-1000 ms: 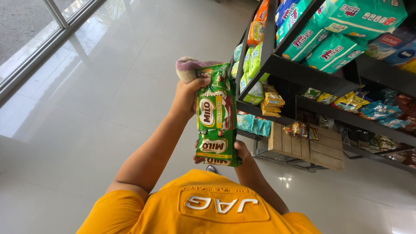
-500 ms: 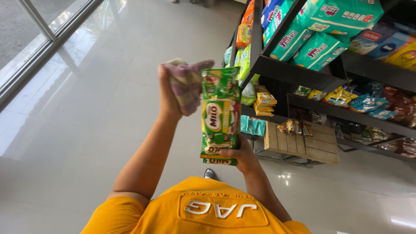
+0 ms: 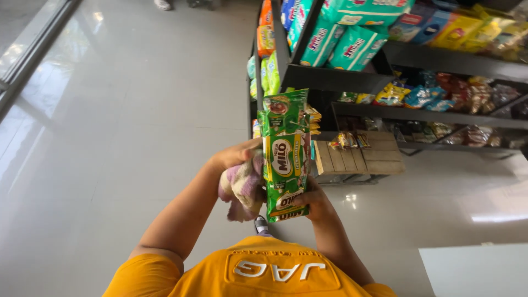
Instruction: Cleaning and wiping down various packaged grocery items on the store shelves using a cloth.
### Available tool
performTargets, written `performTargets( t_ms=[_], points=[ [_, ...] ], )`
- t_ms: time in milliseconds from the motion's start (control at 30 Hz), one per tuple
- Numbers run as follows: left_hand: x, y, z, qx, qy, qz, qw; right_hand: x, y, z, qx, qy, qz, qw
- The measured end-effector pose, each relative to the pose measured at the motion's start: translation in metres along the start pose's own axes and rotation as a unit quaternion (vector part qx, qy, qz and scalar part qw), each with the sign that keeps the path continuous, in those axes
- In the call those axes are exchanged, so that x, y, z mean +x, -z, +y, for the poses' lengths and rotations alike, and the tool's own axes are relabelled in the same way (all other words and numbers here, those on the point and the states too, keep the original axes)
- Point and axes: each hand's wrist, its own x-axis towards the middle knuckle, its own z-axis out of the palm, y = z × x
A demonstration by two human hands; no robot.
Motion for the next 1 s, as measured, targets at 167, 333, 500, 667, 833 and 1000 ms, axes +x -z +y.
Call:
performTargets(
  t_ms=[167,333,500,667,833,1000],
  points=[
    [0.021,-0.034,-0.021,-0.257,0.039,-0.016,0.966,-0.017,-0.012,-0.026,-0.007,0.003,0.020,1.000],
    [0.046,-0.055,-0.019,-0.110,0.084,-0.007,0.990,-0.047,-0.008,-0.039,-0.029,-0.010,0.076,0.997],
    [0.060,-0.080,-0.019,-0.018,0.078,0.039,0.996,-0.058,-0.006,-0.052,-0.041,0.016,0.099,0.994],
    [0.081,-0.100,-0.032,0.027,0.083,0.042,0.995,-0.073,-0.024,-0.088,-0.192,-0.010,0.138,0.972],
    [0.099,-0.128,-0.025,-0.022,0.096,0.037,0.994,-0.093,-0.016,-0.093,-0.202,0.032,0.212,0.956],
    [0.107,-0.139,-0.025,0.002,0.105,0.049,0.993,-0.085,-0.036,-0.110,-0.180,0.045,0.258,0.948]
  ],
)
